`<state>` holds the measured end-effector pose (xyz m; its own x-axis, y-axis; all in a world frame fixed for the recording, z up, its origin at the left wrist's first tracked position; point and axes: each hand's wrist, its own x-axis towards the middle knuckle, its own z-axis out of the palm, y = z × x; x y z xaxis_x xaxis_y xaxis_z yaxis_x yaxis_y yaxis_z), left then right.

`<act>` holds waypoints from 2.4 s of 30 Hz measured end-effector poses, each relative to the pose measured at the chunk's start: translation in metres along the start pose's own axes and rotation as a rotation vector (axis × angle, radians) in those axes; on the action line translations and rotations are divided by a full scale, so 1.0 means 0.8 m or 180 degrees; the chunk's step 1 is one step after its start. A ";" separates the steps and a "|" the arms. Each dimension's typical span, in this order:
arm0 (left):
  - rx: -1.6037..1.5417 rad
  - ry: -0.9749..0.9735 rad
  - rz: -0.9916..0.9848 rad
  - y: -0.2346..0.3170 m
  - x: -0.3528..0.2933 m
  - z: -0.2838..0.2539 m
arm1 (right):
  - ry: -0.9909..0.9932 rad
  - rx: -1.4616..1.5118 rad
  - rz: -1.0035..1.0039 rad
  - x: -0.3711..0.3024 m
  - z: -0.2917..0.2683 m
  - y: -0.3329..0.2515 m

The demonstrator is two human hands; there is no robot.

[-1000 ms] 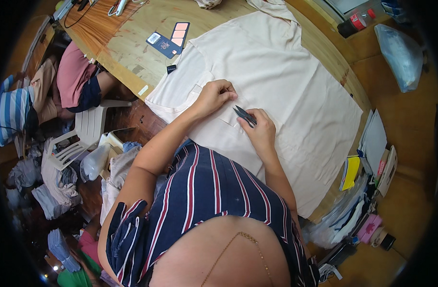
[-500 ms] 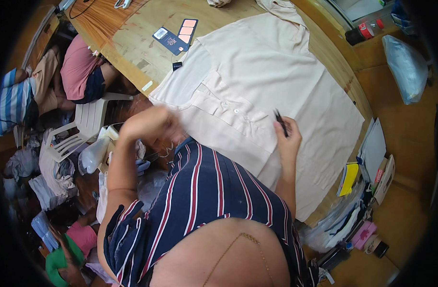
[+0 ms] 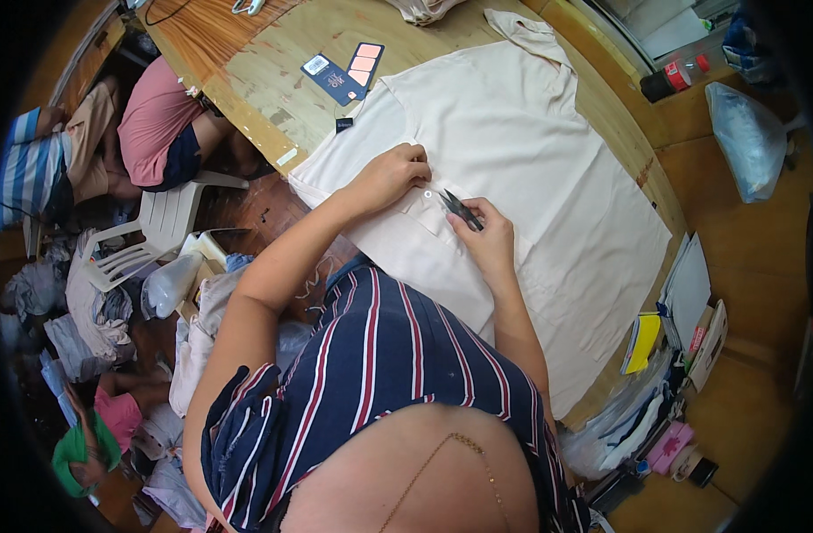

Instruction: The person folds a shirt on a wooden table, using a cardboard template to guide the folds, then flips the folded shirt over and uses a small tool to trim loose threads from the seams before picking up another shirt to repeat the process.

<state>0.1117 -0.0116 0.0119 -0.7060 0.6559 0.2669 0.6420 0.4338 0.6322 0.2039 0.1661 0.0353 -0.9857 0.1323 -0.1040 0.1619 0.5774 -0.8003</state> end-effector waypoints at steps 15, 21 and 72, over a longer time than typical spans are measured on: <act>-0.1063 0.0153 -0.0553 -0.003 0.000 -0.005 | -0.0357 -0.0180 -0.0151 0.015 0.011 -0.004; -0.0869 0.0154 -0.0547 -0.005 0.000 -0.003 | -0.0414 -0.0333 -0.0168 0.019 0.014 -0.006; 0.0939 0.0574 -0.0640 0.101 -0.166 0.049 | 0.0858 -0.0365 -0.0730 0.004 0.039 0.009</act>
<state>0.2687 -0.0394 -0.0010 -0.8507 0.4323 0.2990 0.5253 0.7185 0.4558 0.2002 0.1451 0.0107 -0.9520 0.1878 0.2418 -0.0425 0.7010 -0.7119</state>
